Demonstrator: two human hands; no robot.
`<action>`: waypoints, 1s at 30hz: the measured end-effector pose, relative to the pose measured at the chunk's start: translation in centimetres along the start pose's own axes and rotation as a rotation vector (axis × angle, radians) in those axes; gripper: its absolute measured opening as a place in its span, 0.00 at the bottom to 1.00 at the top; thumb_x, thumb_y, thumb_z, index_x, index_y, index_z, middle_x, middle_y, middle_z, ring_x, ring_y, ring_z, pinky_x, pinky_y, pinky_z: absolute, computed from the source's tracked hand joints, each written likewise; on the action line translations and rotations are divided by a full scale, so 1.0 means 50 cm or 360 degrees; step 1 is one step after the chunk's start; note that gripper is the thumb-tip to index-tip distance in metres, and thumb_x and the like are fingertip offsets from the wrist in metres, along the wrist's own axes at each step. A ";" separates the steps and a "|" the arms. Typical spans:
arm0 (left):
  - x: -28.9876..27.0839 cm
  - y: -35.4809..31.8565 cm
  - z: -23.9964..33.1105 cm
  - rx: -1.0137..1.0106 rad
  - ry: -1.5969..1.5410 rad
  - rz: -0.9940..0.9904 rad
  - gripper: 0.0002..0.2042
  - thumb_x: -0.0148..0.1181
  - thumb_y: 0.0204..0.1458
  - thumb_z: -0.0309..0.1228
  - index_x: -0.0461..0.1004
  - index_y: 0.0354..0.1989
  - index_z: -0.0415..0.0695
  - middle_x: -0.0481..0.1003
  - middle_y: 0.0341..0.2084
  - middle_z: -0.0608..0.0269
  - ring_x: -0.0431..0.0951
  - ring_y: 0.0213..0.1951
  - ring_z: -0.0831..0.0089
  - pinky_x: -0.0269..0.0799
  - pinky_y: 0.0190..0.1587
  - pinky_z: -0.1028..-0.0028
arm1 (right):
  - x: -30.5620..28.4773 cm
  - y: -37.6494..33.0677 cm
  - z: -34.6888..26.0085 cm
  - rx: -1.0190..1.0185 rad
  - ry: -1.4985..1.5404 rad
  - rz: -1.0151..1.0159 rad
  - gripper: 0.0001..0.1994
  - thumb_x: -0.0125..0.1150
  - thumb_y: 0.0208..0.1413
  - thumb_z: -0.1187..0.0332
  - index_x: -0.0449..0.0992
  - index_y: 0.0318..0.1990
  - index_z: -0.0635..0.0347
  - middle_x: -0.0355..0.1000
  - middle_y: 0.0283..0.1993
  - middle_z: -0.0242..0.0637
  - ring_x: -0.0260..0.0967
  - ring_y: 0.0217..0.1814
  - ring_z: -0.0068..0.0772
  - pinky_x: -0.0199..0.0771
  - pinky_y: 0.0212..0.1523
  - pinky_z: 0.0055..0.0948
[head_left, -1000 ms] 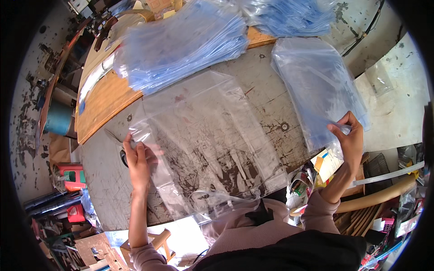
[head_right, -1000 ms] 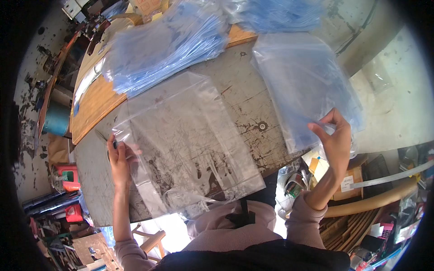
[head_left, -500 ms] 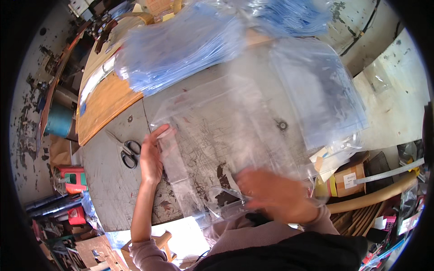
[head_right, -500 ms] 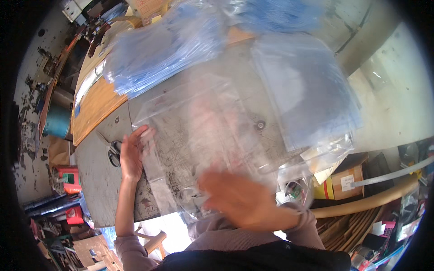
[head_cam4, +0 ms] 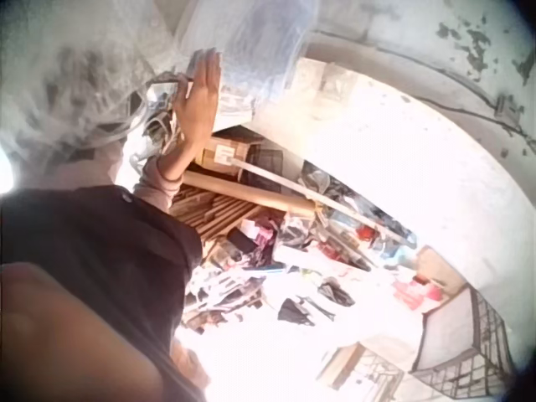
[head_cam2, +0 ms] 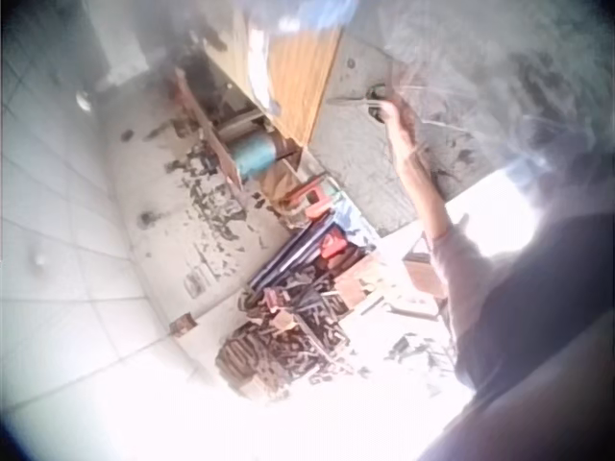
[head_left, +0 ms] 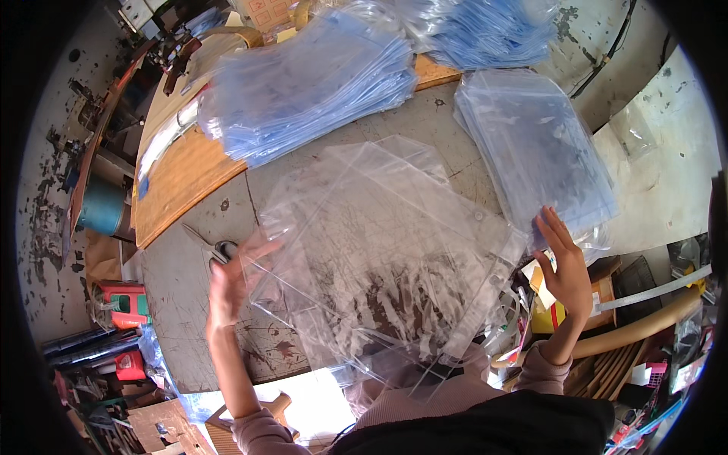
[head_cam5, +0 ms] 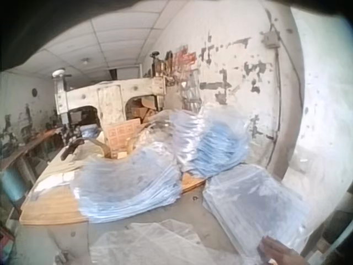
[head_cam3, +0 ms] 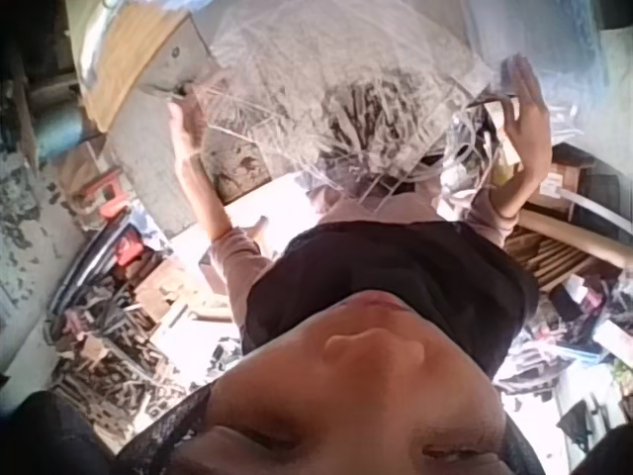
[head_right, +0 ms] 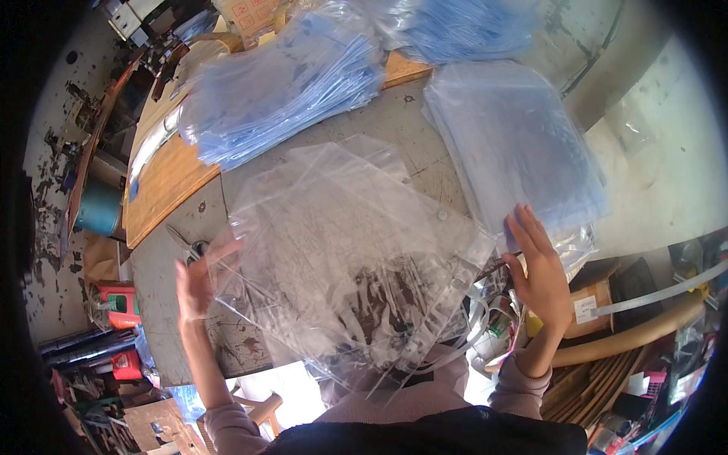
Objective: The person trims the edges of plastic bags using scissors and stacks the plastic bags on the table by hand.
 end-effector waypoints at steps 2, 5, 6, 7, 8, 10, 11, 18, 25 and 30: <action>0.010 -0.014 0.025 0.0168 0.0933 0.0045 0.21 0.49 0.56 0.48 0.74 0.39 0.39 0.66 0.53 0.51 0.64 0.56 0.60 0.62 0.54 0.65 | -0.007 0.004 -0.009 -0.0027 0.0029 -0.0065 0.25 0.55 0.47 0.79 0.64 0.56 0.63 0.59 0.61 0.49 0.53 0.64 0.52 0.55 0.62 0.41; 0.039 -0.022 0.044 0.0334 0.2003 0.0123 0.12 0.55 0.56 0.33 0.69 0.44 0.39 0.69 0.48 0.53 0.69 0.53 0.61 0.66 0.51 0.66 | -0.017 0.013 -0.023 -0.0104 -0.0050 -0.0104 0.24 0.51 0.46 0.82 0.65 0.56 0.64 0.59 0.61 0.49 0.53 0.65 0.51 0.54 0.63 0.41; 0.030 -0.016 0.029 0.0199 0.1358 0.0359 0.13 0.53 0.57 0.32 0.66 0.47 0.39 0.69 0.46 0.54 0.72 0.49 0.63 0.69 0.47 0.69 | -0.018 0.015 -0.022 -0.0132 -0.0172 -0.0137 0.24 0.50 0.46 0.83 0.65 0.55 0.64 0.59 0.60 0.50 0.53 0.65 0.50 0.53 0.63 0.43; 0.024 -0.011 0.014 0.0065 0.0701 0.0573 0.14 0.52 0.58 0.32 0.63 0.50 0.40 0.70 0.44 0.56 0.75 0.45 0.66 0.72 0.42 0.72 | -0.019 0.017 -0.019 -0.0161 -0.0296 -0.0173 0.24 0.49 0.45 0.84 0.66 0.55 0.64 0.59 0.60 0.50 0.54 0.65 0.50 0.53 0.63 0.44; 0.031 0.005 0.019 0.0287 0.0871 0.0664 0.19 0.49 0.59 0.29 0.56 0.57 0.41 0.70 0.42 0.58 0.77 0.39 0.70 0.73 0.36 0.77 | -0.015 0.022 -0.003 -0.0191 -0.0173 -0.0052 0.20 0.48 0.48 0.83 0.69 0.51 0.63 0.65 0.55 0.51 0.61 0.59 0.50 0.60 0.59 0.38; 0.051 0.057 0.026 0.0305 0.0544 0.0780 0.21 0.48 0.59 0.28 0.52 0.59 0.41 0.70 0.43 0.55 0.77 0.40 0.68 0.73 0.37 0.75 | -0.027 0.028 0.012 0.0076 0.0063 -0.0013 0.18 0.48 0.50 0.82 0.71 0.49 0.63 0.68 0.51 0.50 0.66 0.55 0.48 0.63 0.55 0.35; 0.063 0.070 0.026 0.0331 0.0218 0.0881 0.23 0.47 0.59 0.28 0.48 0.60 0.40 0.70 0.44 0.53 0.76 0.41 0.66 0.74 0.39 0.73 | -0.035 0.029 0.025 0.0351 0.0298 0.0039 0.16 0.47 0.51 0.82 0.73 0.47 0.63 0.71 0.48 0.50 0.70 0.51 0.45 0.67 0.51 0.31; 0.128 0.055 -0.007 0.0013 0.0180 0.0619 0.31 0.41 0.59 0.22 0.32 0.65 0.53 0.67 0.51 0.45 0.74 0.46 0.61 0.75 0.41 0.67 | -0.008 -0.024 -0.166 -0.0599 -0.0325 0.0620 0.15 0.50 0.51 0.74 0.75 0.47 0.55 0.72 0.50 0.37 0.70 0.53 0.34 0.73 0.47 0.30; 0.026 0.095 -0.051 -0.0033 -0.0190 0.0603 0.32 0.37 0.58 0.55 0.53 0.61 0.41 0.72 0.46 0.53 0.73 0.48 0.65 0.72 0.46 0.69 | 0.098 -0.069 -0.327 -0.1260 0.1066 -0.0559 0.24 0.53 0.52 0.61 0.65 0.58 0.47 0.60 0.61 0.45 0.57 0.63 0.44 0.56 0.62 0.44; 0.024 0.079 -0.056 0.0052 0.0419 0.0503 0.17 0.48 0.59 0.36 0.62 0.50 0.37 0.74 0.39 0.57 0.76 0.40 0.71 0.72 0.40 0.76 | 0.002 0.018 -0.080 -0.0057 -0.0127 0.0388 0.23 0.61 0.47 0.69 0.68 0.53 0.60 0.65 0.55 0.48 0.61 0.58 0.52 0.57 0.61 0.46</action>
Point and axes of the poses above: each hand's wrist, its own y-axis towards the middle knuckle, its own x-axis out of the palm, z = x × y, the point moved 2 cm from there along y, towards the middle knuckle
